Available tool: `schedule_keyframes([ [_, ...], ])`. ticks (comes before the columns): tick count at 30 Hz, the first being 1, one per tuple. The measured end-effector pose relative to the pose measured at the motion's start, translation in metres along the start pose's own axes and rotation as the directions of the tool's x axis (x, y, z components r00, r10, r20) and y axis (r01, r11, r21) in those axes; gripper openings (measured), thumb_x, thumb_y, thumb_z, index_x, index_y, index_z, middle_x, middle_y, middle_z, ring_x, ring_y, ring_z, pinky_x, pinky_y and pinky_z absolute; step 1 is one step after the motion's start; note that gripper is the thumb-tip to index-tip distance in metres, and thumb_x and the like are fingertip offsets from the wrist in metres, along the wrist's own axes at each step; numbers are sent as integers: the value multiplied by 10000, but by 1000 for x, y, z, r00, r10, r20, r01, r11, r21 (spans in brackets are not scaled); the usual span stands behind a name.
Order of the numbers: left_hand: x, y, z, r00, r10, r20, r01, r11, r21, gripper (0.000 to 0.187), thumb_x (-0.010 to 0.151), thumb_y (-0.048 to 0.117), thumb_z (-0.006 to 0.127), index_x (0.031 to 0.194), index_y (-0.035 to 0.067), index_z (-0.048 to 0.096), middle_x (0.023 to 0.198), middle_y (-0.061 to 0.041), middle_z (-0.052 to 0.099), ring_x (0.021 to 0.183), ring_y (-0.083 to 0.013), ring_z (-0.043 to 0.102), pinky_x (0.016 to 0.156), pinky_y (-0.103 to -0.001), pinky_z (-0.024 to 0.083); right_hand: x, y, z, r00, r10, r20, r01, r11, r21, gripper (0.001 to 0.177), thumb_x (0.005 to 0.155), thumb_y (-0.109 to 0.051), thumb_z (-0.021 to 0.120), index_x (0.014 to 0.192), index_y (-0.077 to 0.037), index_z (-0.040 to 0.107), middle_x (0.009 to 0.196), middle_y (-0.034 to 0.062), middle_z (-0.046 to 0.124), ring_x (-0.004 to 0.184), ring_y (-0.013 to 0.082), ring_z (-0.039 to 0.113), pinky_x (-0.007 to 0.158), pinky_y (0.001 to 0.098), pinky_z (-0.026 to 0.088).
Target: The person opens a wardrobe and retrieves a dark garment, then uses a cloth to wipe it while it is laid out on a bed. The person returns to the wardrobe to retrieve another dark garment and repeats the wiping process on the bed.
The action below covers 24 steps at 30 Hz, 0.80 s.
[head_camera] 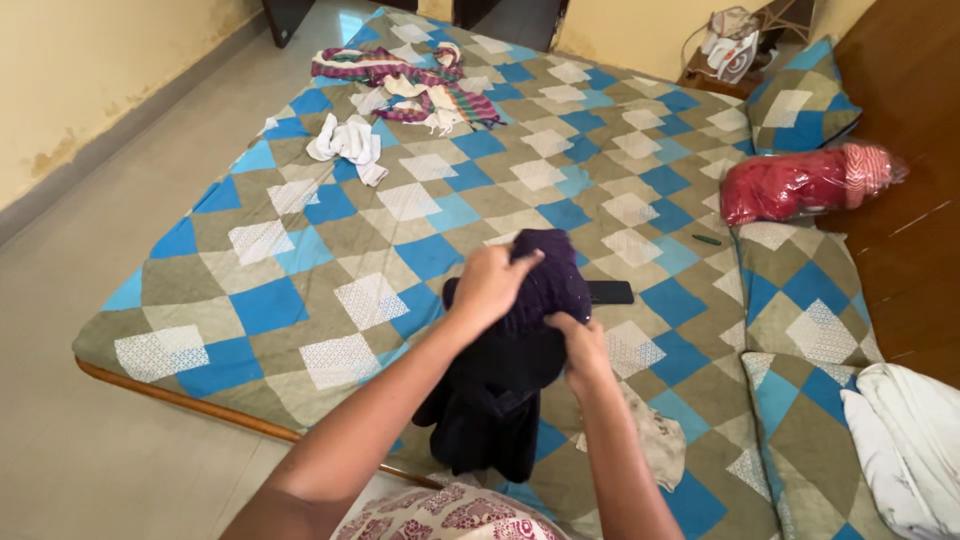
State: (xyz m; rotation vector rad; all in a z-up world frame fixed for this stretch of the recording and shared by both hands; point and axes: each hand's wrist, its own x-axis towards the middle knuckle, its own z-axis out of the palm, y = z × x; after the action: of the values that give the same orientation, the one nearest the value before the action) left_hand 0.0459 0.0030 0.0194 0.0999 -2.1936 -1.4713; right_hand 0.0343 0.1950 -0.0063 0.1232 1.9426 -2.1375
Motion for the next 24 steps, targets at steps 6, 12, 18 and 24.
schedule_keyframes([
  [6, 21, -94, -8, 886, -460, 59, 368, 620, -693, 459, 998, 512, 654, 850, 80, 696, 777, 35, 667, 745, -138, 592, 708, -359, 496, -12, -29, -20, 976, 54, 210, -80, 990, 116, 306, 970, -205, 615, 1177, 13, 666, 1097, 94, 761, 957, 196, 734, 883, 344, 584],
  [12, 35, -128, -79, 855, -517, -27, 367, 641, -674, 511, 1006, 516, 677, 936, 10, 646, 886, -73, 641, 820, -215, 571, 737, -428, 464, -28, -61, -31, 941, -76, 330, 4, 977, 214, 266, 1032, -184, 602, 1207, 13, 643, 1130, 121, 729, 998, 223, 709, 935, 383, 557],
  [18, 4, -101, -85, 940, -219, -263, 280, 934, 223, 408, 986, 459, 710, 1152, 90, 662, 1158, -205, 652, 1007, -350, 651, 876, -484, 487, -33, -65, 6, 960, -25, 280, -104, 893, 437, 474, 1053, -405, 501, 1253, 6, 624, 1176, 150, 728, 1042, 273, 715, 960, 422, 564],
  [24, -52, -74, -11, 929, 107, 355, -2, 959, -285, 603, 851, 231, 784, 1373, 74, 525, 1305, -161, 616, 1149, -280, 612, 999, -412, 478, -31, -64, 37, 913, -15, 408, -202, 851, 485, 921, 919, -759, 449, 1245, 80, 641, 1140, 226, 725, 1003, 351, 721, 904, 479, 578],
])
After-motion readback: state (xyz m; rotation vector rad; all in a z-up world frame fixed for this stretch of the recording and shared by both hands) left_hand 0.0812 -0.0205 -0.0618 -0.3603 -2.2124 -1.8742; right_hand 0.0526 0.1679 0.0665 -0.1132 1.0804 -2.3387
